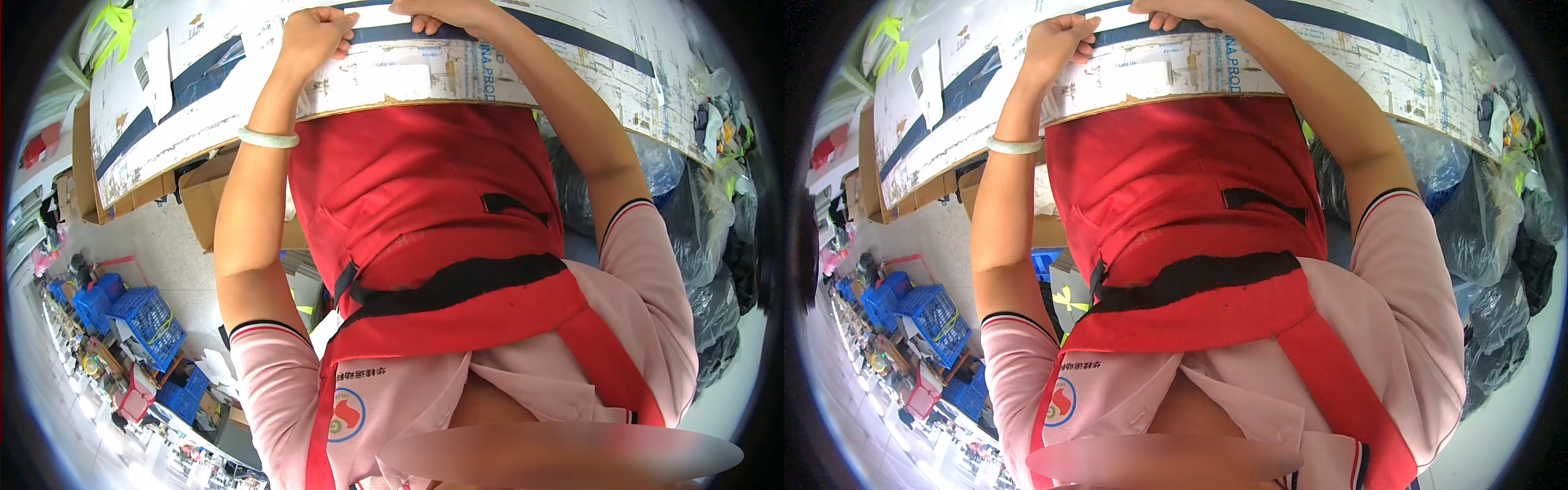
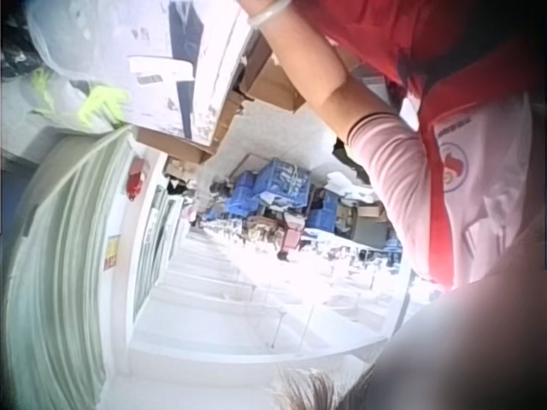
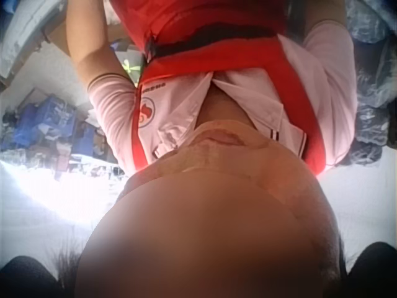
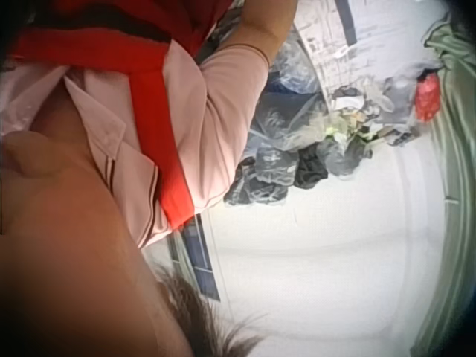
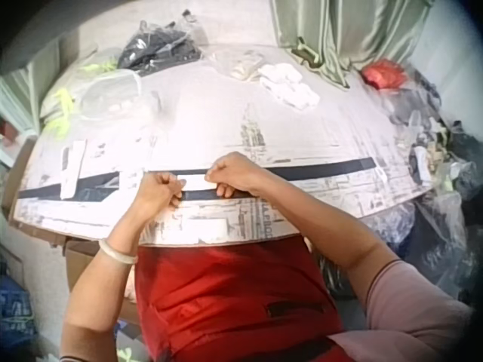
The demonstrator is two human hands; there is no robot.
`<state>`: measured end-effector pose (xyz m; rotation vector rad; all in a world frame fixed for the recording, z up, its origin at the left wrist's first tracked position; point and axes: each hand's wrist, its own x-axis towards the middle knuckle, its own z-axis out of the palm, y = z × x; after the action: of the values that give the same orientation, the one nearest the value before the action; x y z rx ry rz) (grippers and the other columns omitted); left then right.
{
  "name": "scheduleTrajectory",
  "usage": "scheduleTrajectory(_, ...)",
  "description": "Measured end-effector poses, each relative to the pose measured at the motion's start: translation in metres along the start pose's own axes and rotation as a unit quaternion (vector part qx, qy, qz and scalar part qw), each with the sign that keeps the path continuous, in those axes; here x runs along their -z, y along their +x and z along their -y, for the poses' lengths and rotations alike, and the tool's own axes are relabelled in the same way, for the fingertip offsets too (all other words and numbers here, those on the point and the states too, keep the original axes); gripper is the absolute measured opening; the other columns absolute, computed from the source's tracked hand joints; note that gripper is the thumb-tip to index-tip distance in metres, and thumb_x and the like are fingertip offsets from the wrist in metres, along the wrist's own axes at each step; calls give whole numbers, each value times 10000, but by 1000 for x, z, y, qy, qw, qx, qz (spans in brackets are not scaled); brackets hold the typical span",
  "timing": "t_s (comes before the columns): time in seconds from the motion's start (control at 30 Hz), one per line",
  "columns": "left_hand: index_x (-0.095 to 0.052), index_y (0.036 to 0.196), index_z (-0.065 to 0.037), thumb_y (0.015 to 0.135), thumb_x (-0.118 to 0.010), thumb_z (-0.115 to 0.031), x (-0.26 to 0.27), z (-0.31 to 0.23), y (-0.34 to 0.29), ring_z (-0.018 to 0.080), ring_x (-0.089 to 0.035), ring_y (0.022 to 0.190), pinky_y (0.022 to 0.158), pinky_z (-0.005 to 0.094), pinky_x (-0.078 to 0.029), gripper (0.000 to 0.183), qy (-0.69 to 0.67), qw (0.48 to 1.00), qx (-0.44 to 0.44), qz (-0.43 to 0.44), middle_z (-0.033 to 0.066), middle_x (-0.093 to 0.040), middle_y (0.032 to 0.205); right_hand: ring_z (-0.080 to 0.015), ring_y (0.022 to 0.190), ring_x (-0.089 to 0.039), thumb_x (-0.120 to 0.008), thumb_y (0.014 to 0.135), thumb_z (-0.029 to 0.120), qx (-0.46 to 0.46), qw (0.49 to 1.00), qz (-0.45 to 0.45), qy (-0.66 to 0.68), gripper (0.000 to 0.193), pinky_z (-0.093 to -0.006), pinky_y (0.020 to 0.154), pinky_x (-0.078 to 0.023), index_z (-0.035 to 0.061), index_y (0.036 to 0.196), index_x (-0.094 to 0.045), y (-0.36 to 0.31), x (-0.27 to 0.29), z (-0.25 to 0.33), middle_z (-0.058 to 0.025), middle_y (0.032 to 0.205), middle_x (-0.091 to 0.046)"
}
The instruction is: Checking and organizing clothing tags on a workbench.
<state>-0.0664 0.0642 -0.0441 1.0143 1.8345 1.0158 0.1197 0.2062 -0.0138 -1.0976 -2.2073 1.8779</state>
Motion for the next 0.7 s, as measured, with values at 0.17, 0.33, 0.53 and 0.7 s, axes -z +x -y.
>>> scheduleTrajectory(0.17, -683, 840, -27, 885, -722, -268, -5, -1, 6, 86, -609, 616, 550, 207, -521, 248, 24, 999, 8, -32, 31, -650, 751, -147, 514, -596, -657, 900, 161, 21, 1000, -6, -17, 215, -257, 484, -484, -46, 941, -700, 4, 3, -1, -110, 681, -672)
scheduleTrajectory(0.33, -704, 900, -17, 881, -730, -260, -1, 1, 3, 67, -572, 594, 542, 199, -494, 246, 43, 998, -20, -32, 32, -662, 769, -145, 532, -601, -659, 904, 169, 21, 999, -9, -23, 217, -257, 498, -486, -43, 928, -698, 3, 3, 2, -101, 686, -673)
scheduleTrajectory(0.53, -727, 1051, -37, 866, -750, -245, -10, -8, -17, 82, -565, 649, 621, 251, -494, 279, 194, 967, -150, -72, 45, -676, 824, -188, 795, -639, -664, 889, 170, 238, 957, -88, -142, 166, -314, 713, -511, 23, 948, -713, -6, -2, -20, -97, 867, -681)
scheduleTrajectory(0.7, -722, 1075, -44, 852, -754, -205, -14, -10, -18, 147, -609, 738, 691, 293, -514, 277, 253, 925, -270, -86, 59, -677, 947, -292, 974, -588, -656, 859, 191, 323, 905, -142, -239, 170, -375, 879, -469, 60, 945, -722, -8, -8, -28, -109, 975, -661)
